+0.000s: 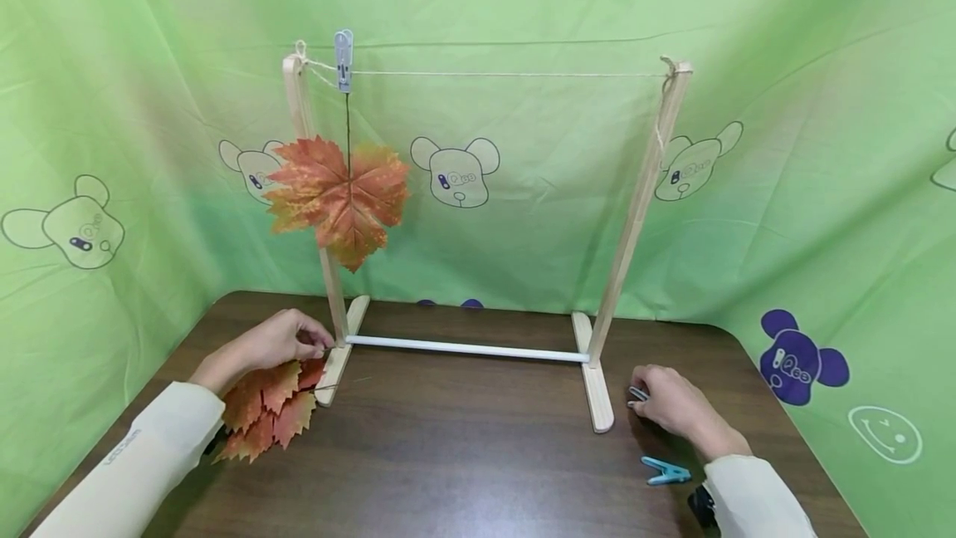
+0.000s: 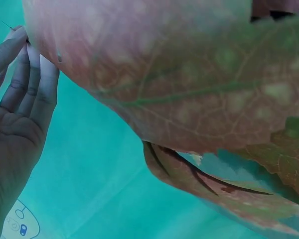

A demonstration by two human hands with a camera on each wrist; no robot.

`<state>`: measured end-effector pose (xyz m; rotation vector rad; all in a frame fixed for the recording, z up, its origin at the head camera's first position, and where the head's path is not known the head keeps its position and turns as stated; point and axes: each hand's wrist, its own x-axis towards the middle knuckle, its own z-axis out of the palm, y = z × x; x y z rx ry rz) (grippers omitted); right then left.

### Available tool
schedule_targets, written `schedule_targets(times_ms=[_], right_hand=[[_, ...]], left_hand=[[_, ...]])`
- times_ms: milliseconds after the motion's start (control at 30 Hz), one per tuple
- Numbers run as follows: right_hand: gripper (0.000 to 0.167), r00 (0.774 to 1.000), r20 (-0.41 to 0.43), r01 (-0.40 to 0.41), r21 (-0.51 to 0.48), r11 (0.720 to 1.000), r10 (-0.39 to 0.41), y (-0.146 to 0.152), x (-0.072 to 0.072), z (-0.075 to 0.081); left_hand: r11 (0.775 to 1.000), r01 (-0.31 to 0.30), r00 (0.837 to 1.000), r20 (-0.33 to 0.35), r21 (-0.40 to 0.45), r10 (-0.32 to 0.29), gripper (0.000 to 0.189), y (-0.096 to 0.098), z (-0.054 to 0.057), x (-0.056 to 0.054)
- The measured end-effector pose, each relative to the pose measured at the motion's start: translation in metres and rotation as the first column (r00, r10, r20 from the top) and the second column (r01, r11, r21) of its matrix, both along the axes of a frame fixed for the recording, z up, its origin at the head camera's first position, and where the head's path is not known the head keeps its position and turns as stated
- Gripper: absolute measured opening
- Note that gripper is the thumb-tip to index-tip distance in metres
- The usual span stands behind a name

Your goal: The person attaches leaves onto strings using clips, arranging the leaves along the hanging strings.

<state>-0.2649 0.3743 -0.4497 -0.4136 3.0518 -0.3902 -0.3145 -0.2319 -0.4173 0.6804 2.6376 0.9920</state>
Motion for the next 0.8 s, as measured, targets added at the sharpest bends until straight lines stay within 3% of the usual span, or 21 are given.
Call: schedule_targets(times_ms=[300,800], right_hand=[[0.017,1.000,-0.019,0.009,-0.045,0.999,-0.010,-0.001,0.002,0.006],[0.021,0.985,-0.162,-0.073,-0.128,0.989,0.051,-0.012,0.008,0.028]], left_hand=[[1.000,-0.004,1.000,0.019,-0.013,0.004,0.019,0.004,0.002,0.001],[0.999,0.043,0.999,-0.030,-0.017,-0.044,0.016,0.016,0.014,0.010]])
